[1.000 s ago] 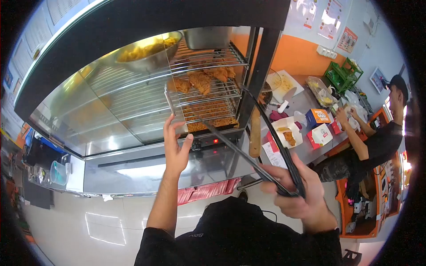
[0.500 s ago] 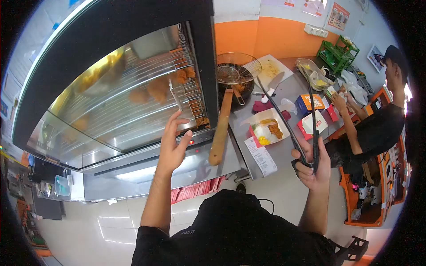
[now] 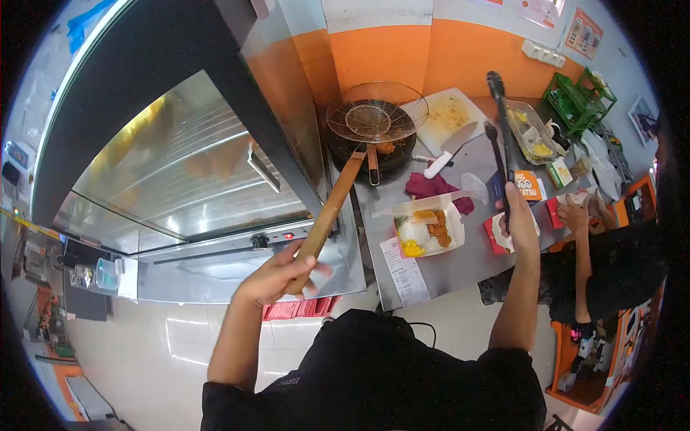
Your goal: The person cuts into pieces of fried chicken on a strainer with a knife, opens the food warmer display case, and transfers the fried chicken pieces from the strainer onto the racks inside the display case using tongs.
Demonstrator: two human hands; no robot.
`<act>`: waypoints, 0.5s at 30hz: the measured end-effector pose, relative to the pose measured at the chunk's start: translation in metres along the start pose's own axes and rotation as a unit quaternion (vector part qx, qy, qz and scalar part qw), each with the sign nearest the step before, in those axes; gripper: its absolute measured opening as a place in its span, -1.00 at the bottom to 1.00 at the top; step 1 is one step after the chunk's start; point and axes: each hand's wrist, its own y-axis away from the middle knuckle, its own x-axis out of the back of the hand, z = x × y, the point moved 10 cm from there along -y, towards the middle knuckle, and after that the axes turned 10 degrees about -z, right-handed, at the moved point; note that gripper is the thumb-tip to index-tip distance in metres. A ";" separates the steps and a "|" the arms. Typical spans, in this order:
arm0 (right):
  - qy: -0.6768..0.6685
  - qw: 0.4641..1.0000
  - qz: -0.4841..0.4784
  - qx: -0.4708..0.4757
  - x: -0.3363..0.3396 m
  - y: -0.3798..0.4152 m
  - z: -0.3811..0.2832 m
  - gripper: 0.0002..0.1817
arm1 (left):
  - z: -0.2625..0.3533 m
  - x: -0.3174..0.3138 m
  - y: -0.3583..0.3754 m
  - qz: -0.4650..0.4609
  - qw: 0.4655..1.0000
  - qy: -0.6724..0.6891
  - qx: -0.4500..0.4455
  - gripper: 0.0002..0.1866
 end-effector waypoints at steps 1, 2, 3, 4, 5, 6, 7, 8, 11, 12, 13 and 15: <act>0.115 0.993 0.023 -0.012 0.010 -0.010 -0.009 -0.30 | -0.004 -0.005 -0.004 -0.025 0.999 0.021 0.000 -0.39; 0.193 0.979 0.048 0.056 0.022 -0.035 -0.008 -0.27 | -0.007 -0.011 -0.008 -0.050 0.998 0.042 -0.002 -0.35; 0.268 0.953 0.072 0.125 0.035 -0.070 0.007 -0.25 | 0.002 -0.022 -0.007 -0.040 0.997 0.061 -0.014 -0.37; 0.340 0.915 0.096 0.193 0.029 -0.076 -0.011 -0.22 | 0.003 -0.029 -0.007 -0.025 0.998 0.046 -0.020 -0.37; 0.357 0.925 0.069 0.106 0.035 -0.090 0.002 -0.17 | 0.001 -0.035 -0.004 -0.010 0.999 0.031 -0.026 -0.36; 0.379 0.920 0.049 0.089 0.033 -0.103 0.002 -0.16 | 0.002 -0.042 -0.002 0.004 0.999 0.015 -0.032 -0.36; 0.401 0.913 0.029 0.071 0.029 -0.116 0.003 -0.15 | 0.007 -0.050 0.001 0.026 0.998 0.028 -0.040 -0.36; 0.422 0.905 0.009 0.053 0.025 -0.128 0.007 -0.15 | 0.008 -0.056 0.005 0.020 0.998 0.024 -0.052 -0.35; 0.430 0.896 -0.030 0.110 0.005 -0.166 0.018 -0.16 | 0.014 -0.072 0.023 0.003 0.996 0.017 -0.084 -0.29; 0.425 0.894 -0.051 0.135 -0.005 -0.173 0.016 -0.16 | 0.018 -0.079 0.030 0.006 0.996 0.011 -0.090 -0.27; 0.434 0.886 -0.079 0.144 -0.019 -0.179 0.016 -0.16 | 0.022 -0.086 0.037 0.009 0.995 0.006 -0.097 -0.26; 0.445 0.871 -0.127 0.165 -0.052 -0.180 0.003 -0.14 | 0.029 -0.097 0.050 0.010 0.994 0.003 -0.111 -0.21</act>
